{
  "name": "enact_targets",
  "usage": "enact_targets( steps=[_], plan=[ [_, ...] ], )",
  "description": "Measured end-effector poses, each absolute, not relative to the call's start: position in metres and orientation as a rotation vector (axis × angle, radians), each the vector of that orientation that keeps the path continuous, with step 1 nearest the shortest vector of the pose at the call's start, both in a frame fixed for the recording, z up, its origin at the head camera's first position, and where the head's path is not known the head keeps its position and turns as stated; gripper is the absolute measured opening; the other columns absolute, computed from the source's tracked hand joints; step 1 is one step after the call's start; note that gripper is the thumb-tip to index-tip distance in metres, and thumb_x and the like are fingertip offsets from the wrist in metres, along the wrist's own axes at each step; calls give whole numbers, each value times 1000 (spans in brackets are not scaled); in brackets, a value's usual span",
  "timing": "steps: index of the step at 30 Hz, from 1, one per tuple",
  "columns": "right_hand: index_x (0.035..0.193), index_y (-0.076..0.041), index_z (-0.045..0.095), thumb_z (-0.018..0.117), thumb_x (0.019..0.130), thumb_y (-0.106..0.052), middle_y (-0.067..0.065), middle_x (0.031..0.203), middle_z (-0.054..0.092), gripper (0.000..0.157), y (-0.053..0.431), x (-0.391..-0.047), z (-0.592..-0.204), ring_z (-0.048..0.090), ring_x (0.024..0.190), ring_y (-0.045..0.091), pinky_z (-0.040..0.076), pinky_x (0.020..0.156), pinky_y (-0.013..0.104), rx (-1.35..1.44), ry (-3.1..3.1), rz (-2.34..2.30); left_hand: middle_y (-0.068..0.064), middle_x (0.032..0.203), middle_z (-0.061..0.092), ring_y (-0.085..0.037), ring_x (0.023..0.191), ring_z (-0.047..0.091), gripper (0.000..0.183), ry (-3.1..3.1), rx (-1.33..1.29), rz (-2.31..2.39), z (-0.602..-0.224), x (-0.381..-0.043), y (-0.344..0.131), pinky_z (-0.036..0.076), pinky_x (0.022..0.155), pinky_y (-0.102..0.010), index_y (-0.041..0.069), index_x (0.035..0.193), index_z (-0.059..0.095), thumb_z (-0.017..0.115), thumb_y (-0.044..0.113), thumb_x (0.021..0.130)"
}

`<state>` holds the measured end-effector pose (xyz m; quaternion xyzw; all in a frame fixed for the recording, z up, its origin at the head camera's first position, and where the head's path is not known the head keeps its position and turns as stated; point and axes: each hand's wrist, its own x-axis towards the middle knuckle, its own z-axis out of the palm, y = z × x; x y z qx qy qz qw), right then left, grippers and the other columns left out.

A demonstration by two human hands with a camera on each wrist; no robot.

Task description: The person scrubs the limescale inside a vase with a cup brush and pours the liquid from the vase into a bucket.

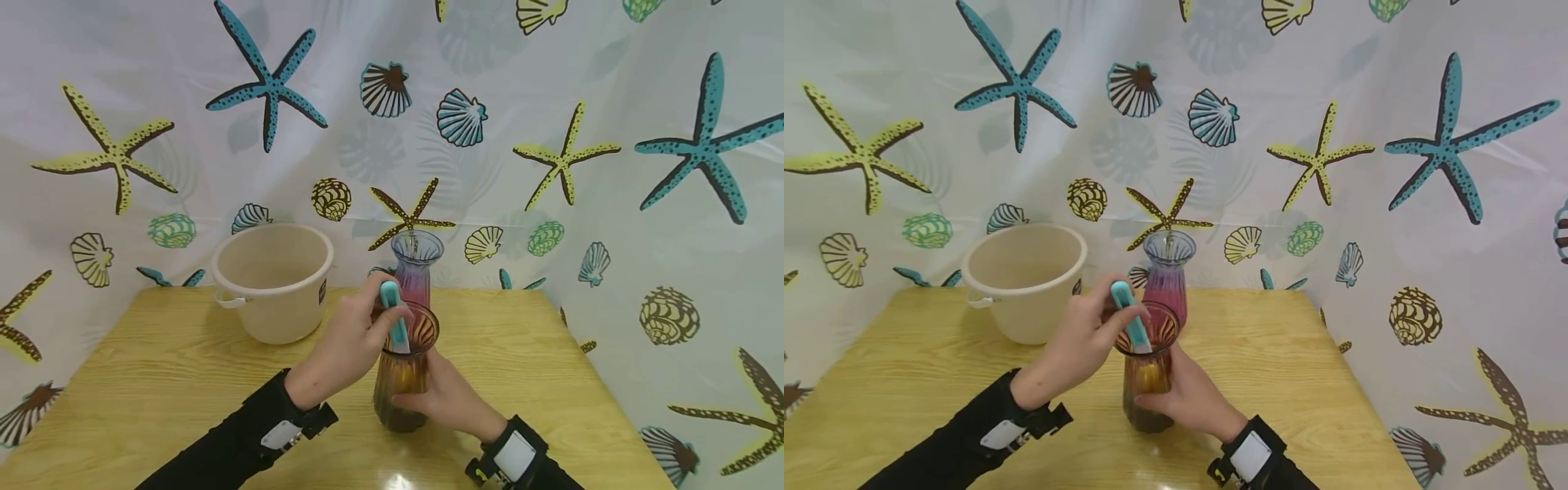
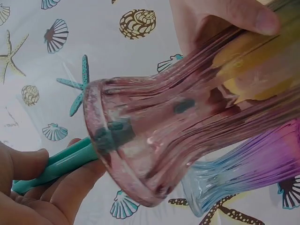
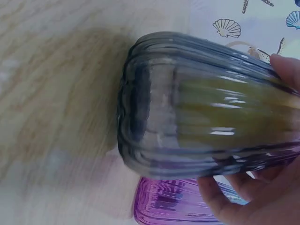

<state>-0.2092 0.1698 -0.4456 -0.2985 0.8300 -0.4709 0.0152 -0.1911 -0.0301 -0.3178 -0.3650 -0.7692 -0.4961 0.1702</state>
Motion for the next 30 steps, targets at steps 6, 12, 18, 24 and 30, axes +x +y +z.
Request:
enact_targets(
  steps=[6,12,18,24,30],
  plan=[
    [143,-32,26,85,69,-30,-7,129,47,94,171,-207,-439,50,109,10,49,87,44,-919,2706,-1359,-6,86,66,-11,75,62,14,-2105,-959,-1482,-312,-187,-39,56,60,-35,8,109,47,55,10,97],
    [137,-32,30,84,67,-32,-9,123,47,88,172,-205,-436,49,103,9,50,81,40,-1009,2781,-1203,-7,91,68,-15,80,64,16,-2032,-928,-1606,-308,-186,-51,57,66,-39,7,112,47,53,8,97],
    [140,-32,30,81,68,-31,-9,119,54,88,167,-207,-437,54,96,8,51,77,37,-1078,2765,-1183,-16,95,67,-22,87,63,12,-1984,-878,-1832,-315,-188,-64,55,78,-35,1,108,44,48,7,99],
    [145,-31,26,81,67,-29,-9,126,50,96,163,-209,-440,51,100,8,50,79,37,-1104,2815,-1125,-19,96,65,-26,88,63,12,-1981,-788,-1951,-327,-191,-72,56,74,-34,0,110,44,47,6,100],
    [145,-32,26,82,66,-29,-9,126,50,96,161,-208,-441,50,102,7,50,82,39,-1082,2851,-1127,-18,95,67,-23,85,64,12,-2066,-758,-1923,-345,-193,-71,57,72,-35,-2,103,47,50,8,99]
  ],
)
